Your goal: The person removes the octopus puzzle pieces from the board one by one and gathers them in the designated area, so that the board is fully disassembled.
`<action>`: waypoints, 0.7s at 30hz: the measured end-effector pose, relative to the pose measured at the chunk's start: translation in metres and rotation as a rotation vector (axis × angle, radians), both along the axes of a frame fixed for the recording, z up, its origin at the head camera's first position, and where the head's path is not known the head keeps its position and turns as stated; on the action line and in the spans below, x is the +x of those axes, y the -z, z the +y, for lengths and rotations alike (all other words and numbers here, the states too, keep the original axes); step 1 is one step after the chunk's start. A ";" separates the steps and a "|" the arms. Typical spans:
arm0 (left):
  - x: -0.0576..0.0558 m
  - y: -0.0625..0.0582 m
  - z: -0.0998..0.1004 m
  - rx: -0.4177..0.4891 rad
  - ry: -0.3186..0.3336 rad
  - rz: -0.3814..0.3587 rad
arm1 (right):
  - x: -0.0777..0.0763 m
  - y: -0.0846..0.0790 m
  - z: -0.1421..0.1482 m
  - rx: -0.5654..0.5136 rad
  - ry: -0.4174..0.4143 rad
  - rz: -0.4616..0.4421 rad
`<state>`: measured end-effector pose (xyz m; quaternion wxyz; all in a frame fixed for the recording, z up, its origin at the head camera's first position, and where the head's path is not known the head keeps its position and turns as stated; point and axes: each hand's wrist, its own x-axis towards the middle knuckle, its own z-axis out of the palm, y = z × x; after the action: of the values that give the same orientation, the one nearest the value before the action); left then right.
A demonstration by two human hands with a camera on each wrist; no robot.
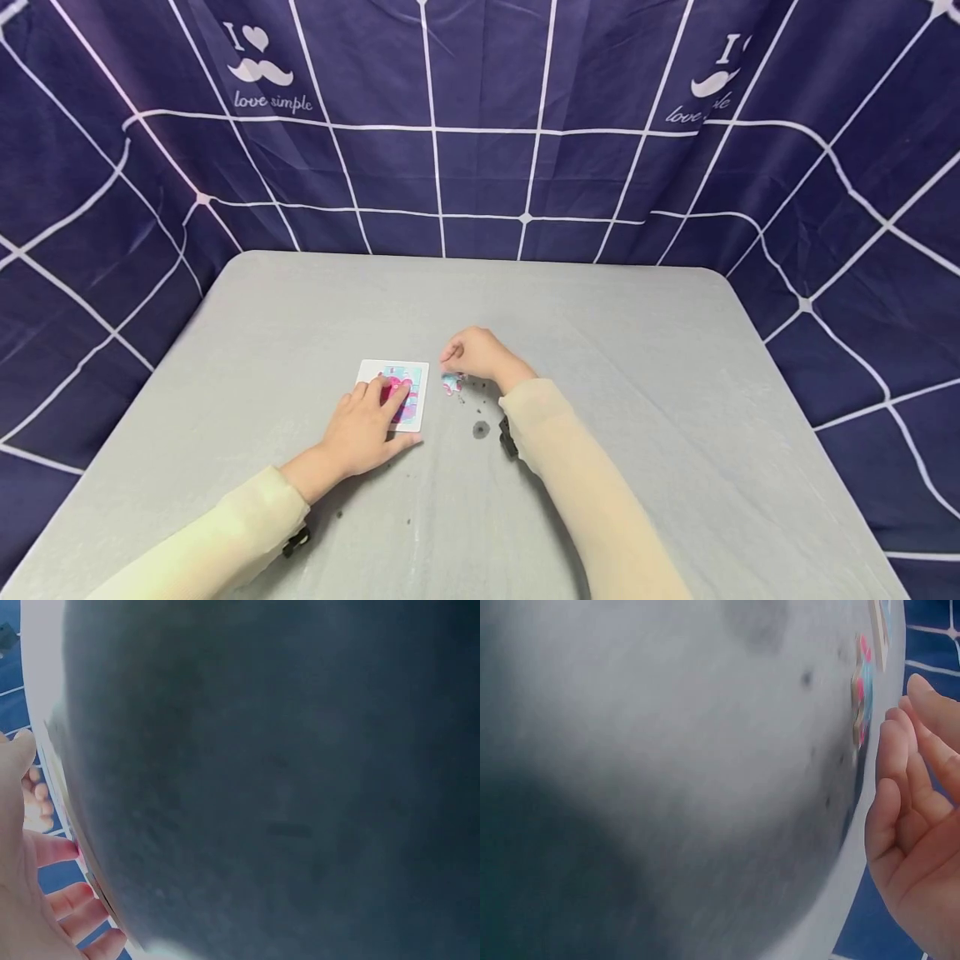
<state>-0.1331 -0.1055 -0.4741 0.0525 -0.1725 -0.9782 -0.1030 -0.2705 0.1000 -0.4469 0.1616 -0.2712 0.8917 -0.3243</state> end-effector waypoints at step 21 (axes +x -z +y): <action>0.000 0.004 0.001 -0.126 0.024 -0.004 | 0.004 0.002 -0.057 -0.035 -0.104 0.005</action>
<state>-0.1328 -0.1047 -0.4777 0.0384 -0.1870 -0.9807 -0.0422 -0.2669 0.0425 -0.4487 0.1715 -0.3208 0.8709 -0.3304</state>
